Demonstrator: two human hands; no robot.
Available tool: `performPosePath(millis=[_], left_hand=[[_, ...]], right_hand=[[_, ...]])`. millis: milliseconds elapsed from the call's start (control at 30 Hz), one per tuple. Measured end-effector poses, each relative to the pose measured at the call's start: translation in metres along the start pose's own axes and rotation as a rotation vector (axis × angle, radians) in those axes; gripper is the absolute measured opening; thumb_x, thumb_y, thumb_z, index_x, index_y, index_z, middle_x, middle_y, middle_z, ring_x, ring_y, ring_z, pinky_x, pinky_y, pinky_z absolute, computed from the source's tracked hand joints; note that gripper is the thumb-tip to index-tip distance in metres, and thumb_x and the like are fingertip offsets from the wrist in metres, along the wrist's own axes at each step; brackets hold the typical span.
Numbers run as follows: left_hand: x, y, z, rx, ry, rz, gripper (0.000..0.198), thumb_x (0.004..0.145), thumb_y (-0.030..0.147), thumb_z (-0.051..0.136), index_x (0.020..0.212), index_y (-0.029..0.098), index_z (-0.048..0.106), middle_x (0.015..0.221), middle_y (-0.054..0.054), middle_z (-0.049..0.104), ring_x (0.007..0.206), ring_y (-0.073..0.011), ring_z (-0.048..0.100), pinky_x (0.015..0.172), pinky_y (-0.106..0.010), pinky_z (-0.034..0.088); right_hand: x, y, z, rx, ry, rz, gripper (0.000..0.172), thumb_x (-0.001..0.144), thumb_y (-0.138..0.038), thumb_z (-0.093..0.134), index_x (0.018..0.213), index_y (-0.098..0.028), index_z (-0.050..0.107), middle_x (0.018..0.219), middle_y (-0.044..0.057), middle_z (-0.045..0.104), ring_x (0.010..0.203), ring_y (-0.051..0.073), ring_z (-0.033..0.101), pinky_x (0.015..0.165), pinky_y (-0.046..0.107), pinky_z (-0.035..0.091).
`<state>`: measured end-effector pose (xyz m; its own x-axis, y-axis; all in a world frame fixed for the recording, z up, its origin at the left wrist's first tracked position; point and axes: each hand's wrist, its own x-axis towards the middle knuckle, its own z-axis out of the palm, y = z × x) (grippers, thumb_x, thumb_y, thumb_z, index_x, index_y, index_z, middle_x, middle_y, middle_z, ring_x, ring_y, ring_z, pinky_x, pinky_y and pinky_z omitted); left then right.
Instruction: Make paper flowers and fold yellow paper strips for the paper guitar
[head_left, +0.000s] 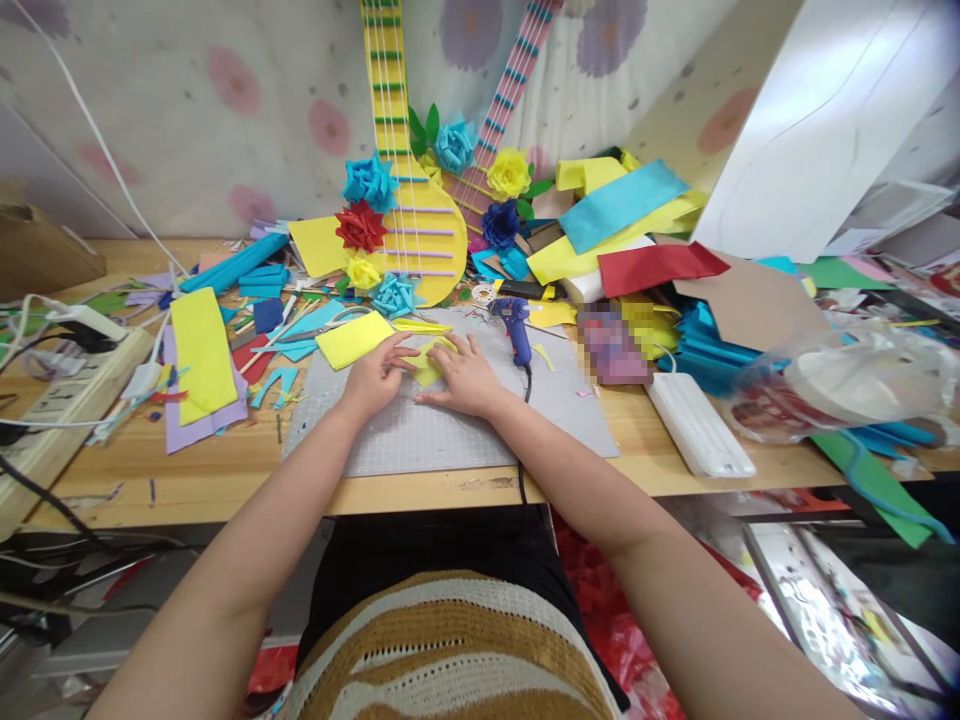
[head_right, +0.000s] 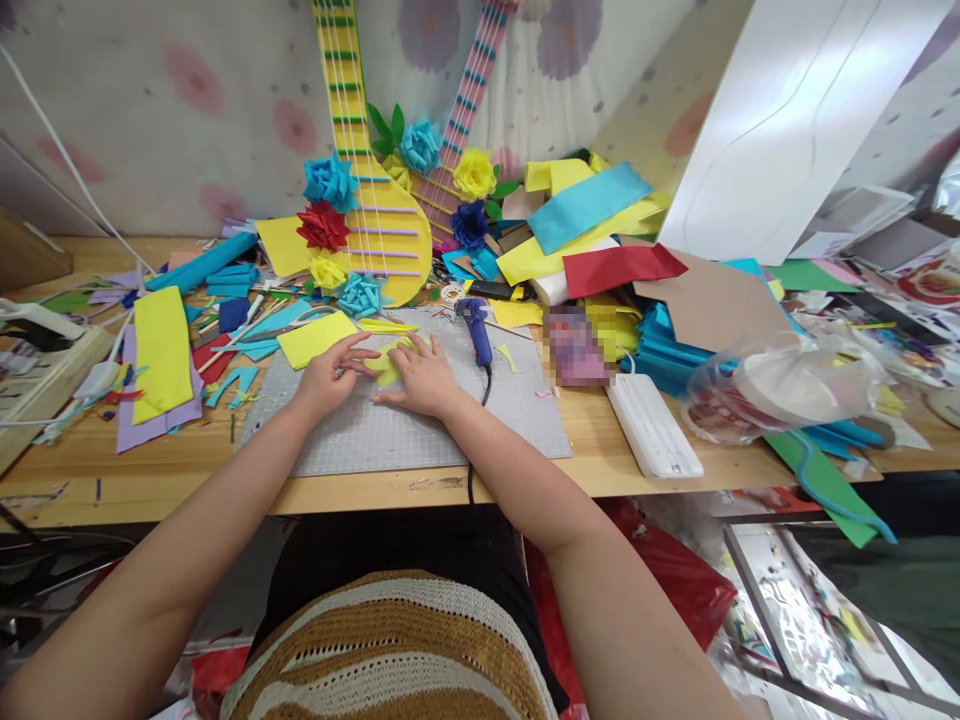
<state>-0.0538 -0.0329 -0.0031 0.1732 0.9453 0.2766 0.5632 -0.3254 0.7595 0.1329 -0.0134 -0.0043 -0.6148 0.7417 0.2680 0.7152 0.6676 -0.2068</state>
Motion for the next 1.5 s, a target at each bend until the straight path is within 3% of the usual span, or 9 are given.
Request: performPosePath(millis=[133,333,433,567,700,933,1067,1300,1500], left_hand=[[0.001,0.0,-0.002,0.074,0.001,-0.044,0.066,0.064,0.006,0.04,0.128,0.017,0.048,0.106,-0.005,0.069,0.093,-0.0172,0.066,0.066,-0.024,0.052],[0.003,-0.001,-0.004,0.3,-0.086,0.02,0.065,0.065,0.004,0.042,0.127,0.021,0.052,0.111,0.0,0.068,0.11,-0.019,0.058,0.095,-0.034,0.046],[0.003,0.0,-0.003,0.387,-0.092,0.036,0.064,0.066,0.005,0.041,0.128,0.021,0.052,0.11,0.001,0.068,0.117,-0.0198,0.053,0.101,-0.036,0.042],[0.002,0.001,-0.001,0.475,-0.093,0.131,0.061,0.067,0.007,0.042,0.125,0.02,0.056,0.107,0.002,0.069,0.115,-0.0188,0.055,0.107,-0.038,0.037],[0.002,0.003,0.001,0.485,-0.062,0.233,0.052,0.069,0.011,0.042,0.115,0.021,0.063,0.094,0.002,0.073,0.096,-0.0178,0.065,0.107,-0.042,0.037],[0.003,0.006,0.001,0.486,-0.079,0.25,0.046,0.07,0.011,0.044,0.109,0.023,0.065,0.093,0.0,0.073,0.091,-0.0176,0.066,0.105,-0.043,0.037],[0.003,0.005,0.001,0.477,-0.07,0.221,0.043,0.073,0.014,0.046,0.112,0.022,0.063,0.095,-0.001,0.073,0.091,-0.0181,0.065,0.104,-0.042,0.036],[0.005,0.003,0.01,0.441,-0.052,0.152,0.04,0.075,0.023,0.054,0.115,0.018,0.058,0.092,-0.003,0.071,0.094,-0.0222,0.059,0.099,-0.042,0.036],[0.005,0.007,0.014,0.408,-0.049,0.062,0.045,0.071,0.019,0.055,0.116,0.018,0.053,0.092,-0.004,0.069,0.094,-0.0233,0.058,0.092,-0.041,0.038]], right_hand=[[0.003,-0.003,0.0,-0.004,0.029,0.029,0.056,0.076,-0.057,0.056,0.11,-0.012,0.054,0.116,0.016,0.06,0.129,0.033,0.034,0.108,0.052,0.016],[0.006,0.002,0.002,-0.038,0.057,0.02,0.02,0.087,-0.022,0.045,0.101,-0.015,0.058,0.105,0.011,0.064,0.124,0.027,0.039,0.107,0.046,0.021],[0.007,0.005,0.003,-0.023,0.072,-0.017,0.026,0.088,-0.01,0.037,0.096,-0.017,0.061,0.105,0.008,0.064,0.121,0.023,0.039,0.103,0.042,0.026],[0.008,0.01,0.001,-0.033,0.062,0.042,0.023,0.088,-0.015,0.042,0.084,-0.018,0.065,0.111,0.006,0.062,0.107,0.023,0.042,0.091,0.039,0.034],[0.008,0.016,-0.001,-0.041,0.043,0.132,0.027,0.088,-0.016,0.041,0.078,-0.019,0.066,0.106,0.006,0.063,0.097,0.023,0.043,0.085,0.038,0.036],[0.005,0.01,-0.007,0.045,0.016,-0.03,0.03,0.084,-0.01,0.04,0.102,-0.018,0.063,0.114,0.006,0.059,0.101,0.021,0.043,0.085,0.033,0.037],[0.002,0.01,-0.007,0.144,-0.055,-0.091,0.023,0.085,-0.017,0.045,0.096,-0.019,0.065,0.105,0.005,0.062,0.099,0.019,0.047,0.083,0.03,0.038],[0.005,0.016,-0.001,0.31,-0.074,0.08,0.021,0.086,-0.026,0.049,0.1,-0.02,0.063,0.105,0.005,0.061,0.095,0.015,0.055,0.079,0.027,0.04],[0.009,0.008,0.001,0.388,-0.063,0.276,0.028,0.084,-0.025,0.049,0.111,-0.021,0.052,0.092,0.0,0.066,0.08,0.013,0.058,0.068,0.026,0.04]])
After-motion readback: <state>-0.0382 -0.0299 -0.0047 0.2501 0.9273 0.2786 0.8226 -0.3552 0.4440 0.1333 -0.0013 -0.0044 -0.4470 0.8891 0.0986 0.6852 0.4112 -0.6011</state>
